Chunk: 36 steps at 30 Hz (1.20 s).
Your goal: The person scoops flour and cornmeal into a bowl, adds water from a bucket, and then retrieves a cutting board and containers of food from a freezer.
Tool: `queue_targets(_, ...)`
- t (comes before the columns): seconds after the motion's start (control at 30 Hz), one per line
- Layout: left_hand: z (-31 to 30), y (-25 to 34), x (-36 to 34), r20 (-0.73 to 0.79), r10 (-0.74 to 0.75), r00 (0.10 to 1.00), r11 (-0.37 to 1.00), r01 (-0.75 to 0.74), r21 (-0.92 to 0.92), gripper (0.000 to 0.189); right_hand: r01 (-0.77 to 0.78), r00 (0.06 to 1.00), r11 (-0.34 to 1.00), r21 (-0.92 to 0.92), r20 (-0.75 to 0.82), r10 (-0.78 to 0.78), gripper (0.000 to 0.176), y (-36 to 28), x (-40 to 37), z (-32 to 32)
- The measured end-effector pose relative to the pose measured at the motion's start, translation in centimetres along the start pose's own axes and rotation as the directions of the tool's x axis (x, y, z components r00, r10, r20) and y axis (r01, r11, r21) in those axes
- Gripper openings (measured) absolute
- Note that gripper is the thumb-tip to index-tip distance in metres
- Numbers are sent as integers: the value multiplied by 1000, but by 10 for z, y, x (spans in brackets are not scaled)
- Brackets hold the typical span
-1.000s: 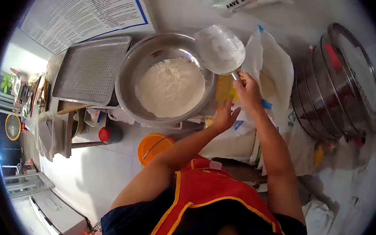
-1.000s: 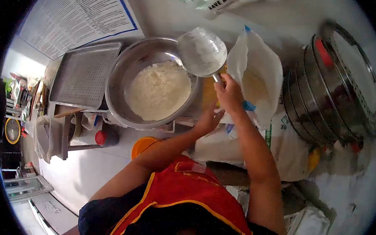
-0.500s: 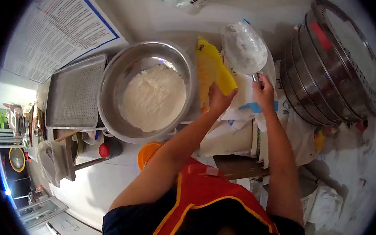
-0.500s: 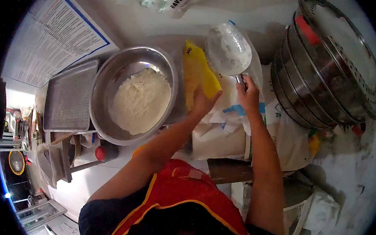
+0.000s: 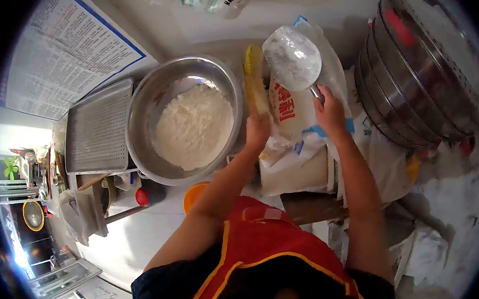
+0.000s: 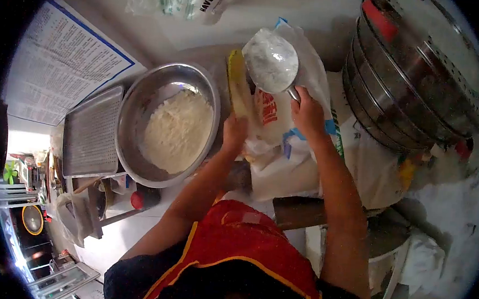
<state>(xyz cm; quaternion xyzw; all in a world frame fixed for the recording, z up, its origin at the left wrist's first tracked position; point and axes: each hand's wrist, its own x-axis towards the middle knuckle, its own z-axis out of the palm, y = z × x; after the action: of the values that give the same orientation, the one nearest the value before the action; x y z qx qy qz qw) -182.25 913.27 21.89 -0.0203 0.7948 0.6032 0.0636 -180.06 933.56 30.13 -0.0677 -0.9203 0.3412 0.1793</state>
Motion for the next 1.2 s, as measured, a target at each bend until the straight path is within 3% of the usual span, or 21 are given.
queue_targets(0.07, -15, 31, -24, -13, -52, 999, 995, 51, -83, 18, 61, 997, 988, -143, 47, -54, 31, -16, 1, -8)
queue_targets(0.17, -19, 30, -37, -44, -25, 999, 998, 23, -56, 18, 91, 981, 962, -256, 187, -43, 28, -42, -4, -18)
queue_targets(0.37, -24, 34, -53, -64, -10, 998, 998, 5, -68, 19, 204, 885, 912, -357, 465, -16, 23, -94, -18, -34)
queue_targets(0.47, -21, 2, -55, -38, -25, 999, 998, 27, 51, 20, 317, 831, 893, -318, 548, -100, 18, -113, -24, -31)
queue_targets(0.57, -20, -11, -63, -55, 3, 998, 999, 0, 52, 21, 340, 863, 892, -299, 476, -169, 12, -110, -23, -9)
queue_targets(0.67, -24, -16, -71, -27, 199, 980, 968, -192, 163, 20, 380, 828, 847, -371, 545, -133, 12, -117, -15, 4)
queue_targets(0.77, -30, -10, -74, -31, 113, 993, 993, -113, -16, 20, 470, 798, 793, -387, 571, -195, 13, -114, -17, 19)
queue_targets(0.87, -42, -2, -84, 15, 87, 996, 990, -88, 108, 20, 486, 769, 768, -418, 622, -148, 13, -118, -21, 19)
queue_targets(0.97, -52, 23, -109, 41, 110, 993, 991, -113, 74, 19, 535, 711, 729, -427, 693, -116, 13, -118, -28, 8)
queue_targets(1.07, -50, 6, -124, 144, 79, 986, 996, -72, -57, 17, 546, 698, 714, -439, 709, -98, 12, -108, -34, 3)
queue_targets(1.17, -59, 26, -148, 166, 24, 986, 975, 14, -223, 16, 579, 729, 679, -452, 659, -182, 12, -104, -42, -8)
queue_targets(1.2, -64, 29, -154, 173, -10, 985, 979, 45, -200, 16, 573, 729, 694, -436, 659, -187, 11, -105, -43, -10)
